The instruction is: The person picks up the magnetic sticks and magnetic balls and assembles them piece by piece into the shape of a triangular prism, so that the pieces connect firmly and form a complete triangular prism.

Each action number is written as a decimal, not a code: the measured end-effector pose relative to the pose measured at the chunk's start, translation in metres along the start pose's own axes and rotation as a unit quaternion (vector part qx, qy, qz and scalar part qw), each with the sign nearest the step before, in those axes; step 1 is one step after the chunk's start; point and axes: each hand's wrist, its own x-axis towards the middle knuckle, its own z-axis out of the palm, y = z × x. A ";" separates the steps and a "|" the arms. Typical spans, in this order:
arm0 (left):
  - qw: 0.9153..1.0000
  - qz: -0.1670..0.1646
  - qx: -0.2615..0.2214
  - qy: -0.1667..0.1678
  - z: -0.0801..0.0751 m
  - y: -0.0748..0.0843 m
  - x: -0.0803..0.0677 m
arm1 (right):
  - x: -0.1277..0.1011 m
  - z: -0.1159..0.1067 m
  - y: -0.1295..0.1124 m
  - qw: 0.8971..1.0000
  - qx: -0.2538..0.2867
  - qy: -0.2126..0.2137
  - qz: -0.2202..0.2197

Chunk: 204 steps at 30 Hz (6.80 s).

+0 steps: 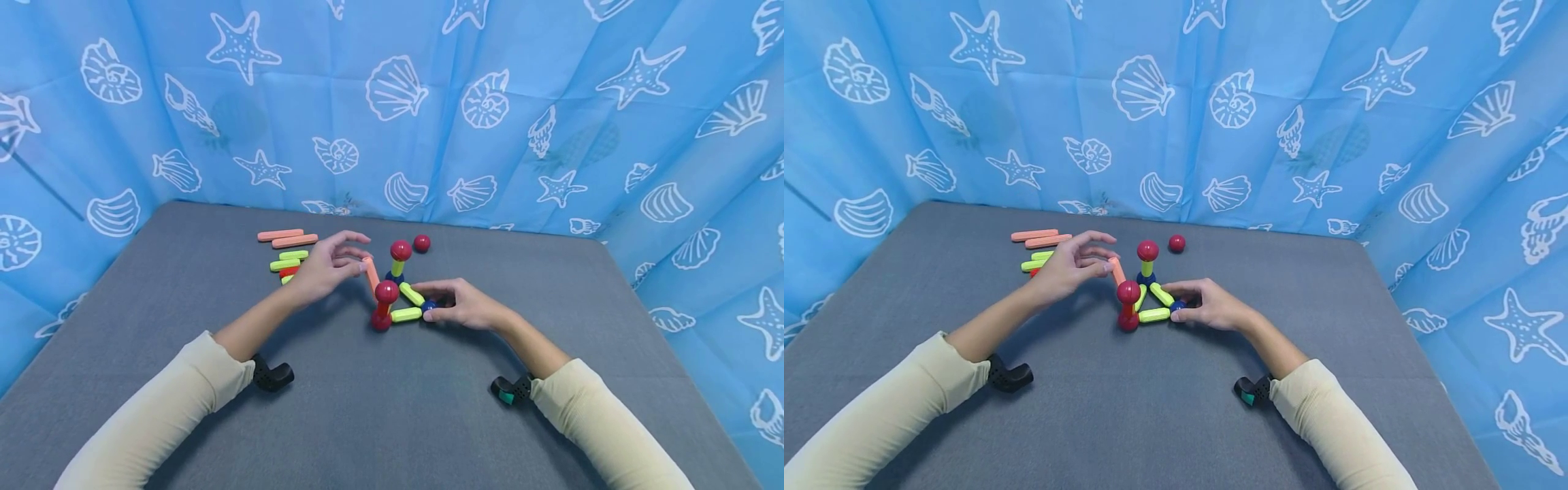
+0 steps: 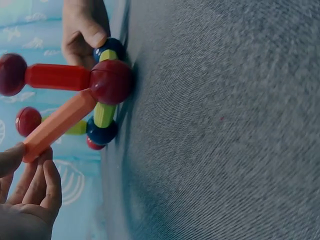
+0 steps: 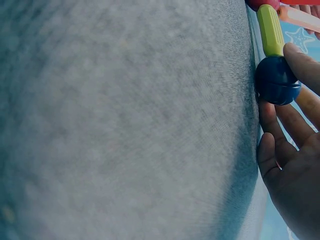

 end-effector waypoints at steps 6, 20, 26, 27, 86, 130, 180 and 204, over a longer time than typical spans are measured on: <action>1.000 0.000 -0.004 -0.004 0.005 -0.002 0.003 | 0.001 0.000 0.001 1.000 0.002 0.000 0.001; 0.998 -0.059 -0.012 -0.020 0.021 -0.003 0.019 | 0.000 0.000 0.000 1.000 0.001 0.001 -0.003; 0.995 -0.086 -0.025 -0.038 0.024 -0.001 0.022 | 0.001 0.000 -0.001 1.000 0.007 -0.002 -0.006; 0.995 -0.090 -0.025 -0.041 0.025 -0.001 0.022 | 0.001 0.000 -0.001 1.000 0.008 -0.002 -0.006; 0.950 -0.015 0.311 -0.025 -0.081 -0.032 -0.041 | 0.000 0.002 0.000 1.000 -0.013 0.005 -0.002; 0.948 -0.224 -0.221 -0.045 0.031 0.029 0.003 | 0.001 0.001 -0.006 1.000 -0.017 0.010 0.006; 0.976 -0.095 0.164 -0.105 0.040 -0.010 -0.017 | -0.003 0.004 -0.012 0.997 -0.068 0.032 -0.008; 0.974 -0.057 0.206 -0.082 0.013 -0.025 0.015 | -0.006 -0.005 -0.009 0.994 -0.040 0.100 -0.010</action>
